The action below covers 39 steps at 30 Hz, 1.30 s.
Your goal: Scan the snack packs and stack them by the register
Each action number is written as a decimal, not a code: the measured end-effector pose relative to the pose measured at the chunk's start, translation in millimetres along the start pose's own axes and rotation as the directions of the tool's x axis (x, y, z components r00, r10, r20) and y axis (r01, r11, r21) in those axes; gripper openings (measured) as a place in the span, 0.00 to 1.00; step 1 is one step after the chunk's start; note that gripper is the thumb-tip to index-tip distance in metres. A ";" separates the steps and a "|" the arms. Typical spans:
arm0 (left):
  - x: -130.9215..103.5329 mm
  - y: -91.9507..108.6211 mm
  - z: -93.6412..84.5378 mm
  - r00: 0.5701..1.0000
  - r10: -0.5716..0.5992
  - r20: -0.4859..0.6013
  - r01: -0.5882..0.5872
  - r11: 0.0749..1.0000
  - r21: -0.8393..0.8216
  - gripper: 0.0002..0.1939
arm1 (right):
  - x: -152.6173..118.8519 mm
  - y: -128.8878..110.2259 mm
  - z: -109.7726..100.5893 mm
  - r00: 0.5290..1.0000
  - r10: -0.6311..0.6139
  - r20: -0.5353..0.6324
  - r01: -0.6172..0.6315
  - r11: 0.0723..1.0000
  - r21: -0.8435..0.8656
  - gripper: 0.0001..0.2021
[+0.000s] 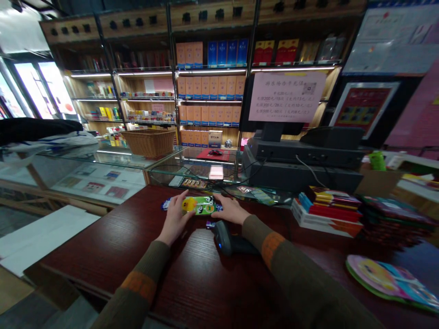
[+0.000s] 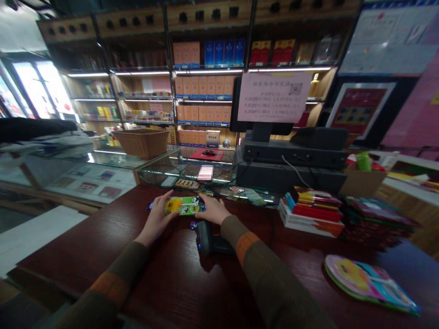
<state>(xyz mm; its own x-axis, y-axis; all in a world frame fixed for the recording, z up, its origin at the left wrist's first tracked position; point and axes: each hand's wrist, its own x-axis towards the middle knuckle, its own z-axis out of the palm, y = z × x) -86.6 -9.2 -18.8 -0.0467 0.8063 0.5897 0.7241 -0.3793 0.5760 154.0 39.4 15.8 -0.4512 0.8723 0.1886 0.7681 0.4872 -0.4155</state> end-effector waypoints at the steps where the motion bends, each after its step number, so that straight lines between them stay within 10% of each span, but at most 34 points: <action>1: -0.1 1.9 0.5 1.000 0.016 -0.011 -0.016 1.000 -0.013 0.36 | -0.7 -0.3 -1.6 1.000 -0.008 0.011 0.008 1.000 0.014 0.44; 15: 12.3 36.6 16.4 0.985 0.172 -0.008 -0.172 0.977 -0.126 0.33 | -36.5 19.5 -33.8 0.970 -0.144 -0.195 0.130 0.988 -0.084 0.36; 23: 22.7 65.6 34.0 0.938 0.331 0.099 -0.299 0.922 -0.245 0.40 | -68.3 45.6 -44.3 0.960 0.096 -0.265 -0.030 0.970 0.242 0.32; 29: 26.4 63.2 57.1 0.924 0.354 0.144 -0.262 0.861 -0.436 0.34 | -94.0 70.9 -47.9 0.966 0.235 -0.108 -0.112 0.756 0.645 0.33; 39: 25.8 70.0 71.3 0.967 0.241 0.085 -0.180 0.881 -0.438 0.22 | -111.2 81.0 -49.5 0.963 0.255 -0.084 -0.108 0.653 0.750 0.29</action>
<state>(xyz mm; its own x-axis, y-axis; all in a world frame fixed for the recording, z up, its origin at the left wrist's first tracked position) 12.0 17.4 -3.7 0.1877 0.7271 0.6604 0.3445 -0.6784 0.6489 289.0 -16.0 5.2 -0.2007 0.9681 0.1500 0.2099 0.1921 -0.9587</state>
